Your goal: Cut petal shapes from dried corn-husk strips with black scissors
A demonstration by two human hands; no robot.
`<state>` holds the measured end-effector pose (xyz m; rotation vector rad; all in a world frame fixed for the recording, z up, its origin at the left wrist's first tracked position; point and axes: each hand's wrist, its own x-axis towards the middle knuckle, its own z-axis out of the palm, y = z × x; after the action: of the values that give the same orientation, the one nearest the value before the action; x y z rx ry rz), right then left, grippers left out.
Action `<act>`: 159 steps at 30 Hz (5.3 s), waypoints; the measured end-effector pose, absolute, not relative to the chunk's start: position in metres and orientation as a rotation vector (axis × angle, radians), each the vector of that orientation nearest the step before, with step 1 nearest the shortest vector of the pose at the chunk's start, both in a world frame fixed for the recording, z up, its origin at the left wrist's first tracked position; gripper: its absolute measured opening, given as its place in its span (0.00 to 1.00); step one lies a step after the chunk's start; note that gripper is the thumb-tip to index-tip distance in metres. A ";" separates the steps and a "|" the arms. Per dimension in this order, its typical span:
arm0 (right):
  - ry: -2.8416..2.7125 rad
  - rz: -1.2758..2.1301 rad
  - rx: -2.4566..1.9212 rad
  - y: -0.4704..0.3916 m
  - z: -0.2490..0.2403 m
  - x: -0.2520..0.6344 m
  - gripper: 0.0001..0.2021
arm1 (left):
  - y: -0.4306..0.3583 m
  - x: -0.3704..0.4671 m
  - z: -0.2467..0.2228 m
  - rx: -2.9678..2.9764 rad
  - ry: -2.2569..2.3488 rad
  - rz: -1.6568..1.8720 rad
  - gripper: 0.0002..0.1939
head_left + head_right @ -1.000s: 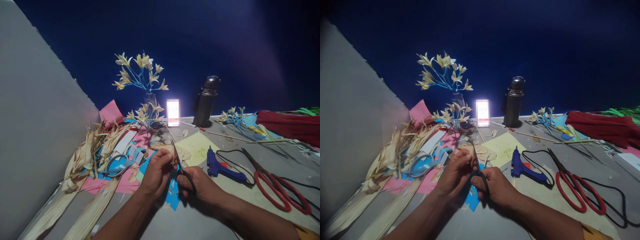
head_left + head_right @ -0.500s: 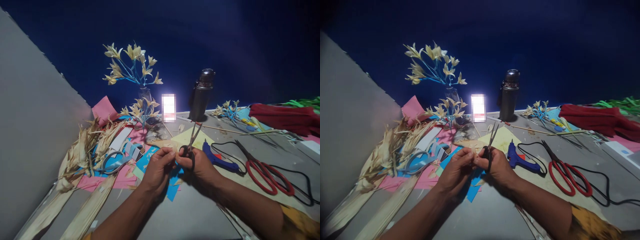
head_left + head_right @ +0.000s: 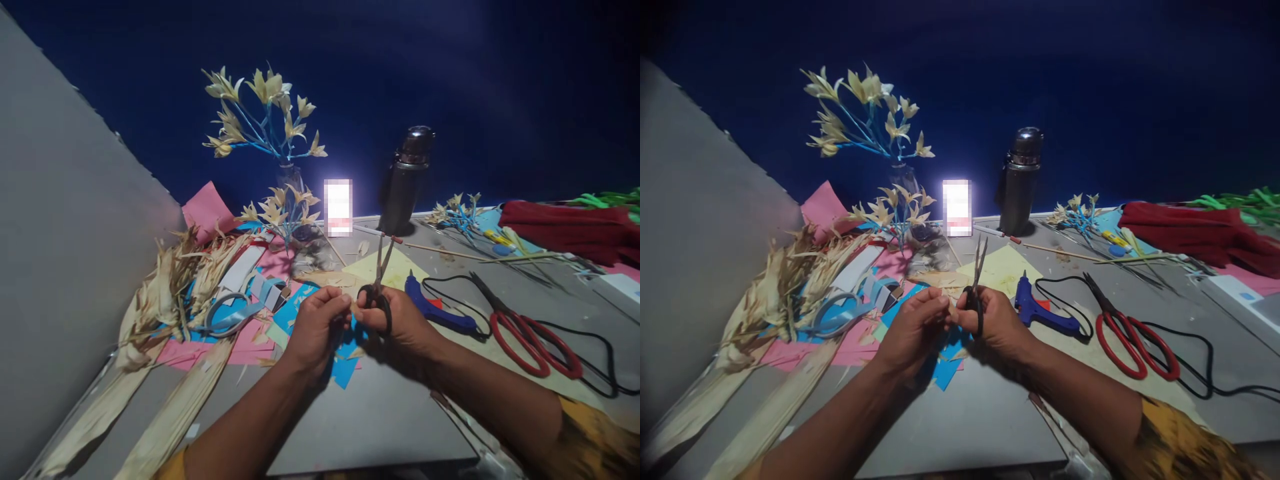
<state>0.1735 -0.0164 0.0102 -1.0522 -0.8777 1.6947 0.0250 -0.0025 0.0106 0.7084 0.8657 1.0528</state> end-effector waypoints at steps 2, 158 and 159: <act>-0.886 1.675 -1.039 -0.016 0.011 0.173 0.19 | -0.003 0.026 0.010 0.707 0.876 1.055 0.10; -1.316 1.869 -1.249 -0.026 -0.011 0.171 0.20 | 0.009 0.010 0.017 0.945 0.992 1.073 0.06; -1.322 1.869 -1.256 -0.027 -0.010 0.170 0.20 | 0.009 0.010 0.017 0.936 0.990 1.068 0.05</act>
<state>0.1702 -0.0265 -0.0102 -1.2558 -1.3223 1.8693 0.0097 0.0090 0.0169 0.9361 0.9898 1.0677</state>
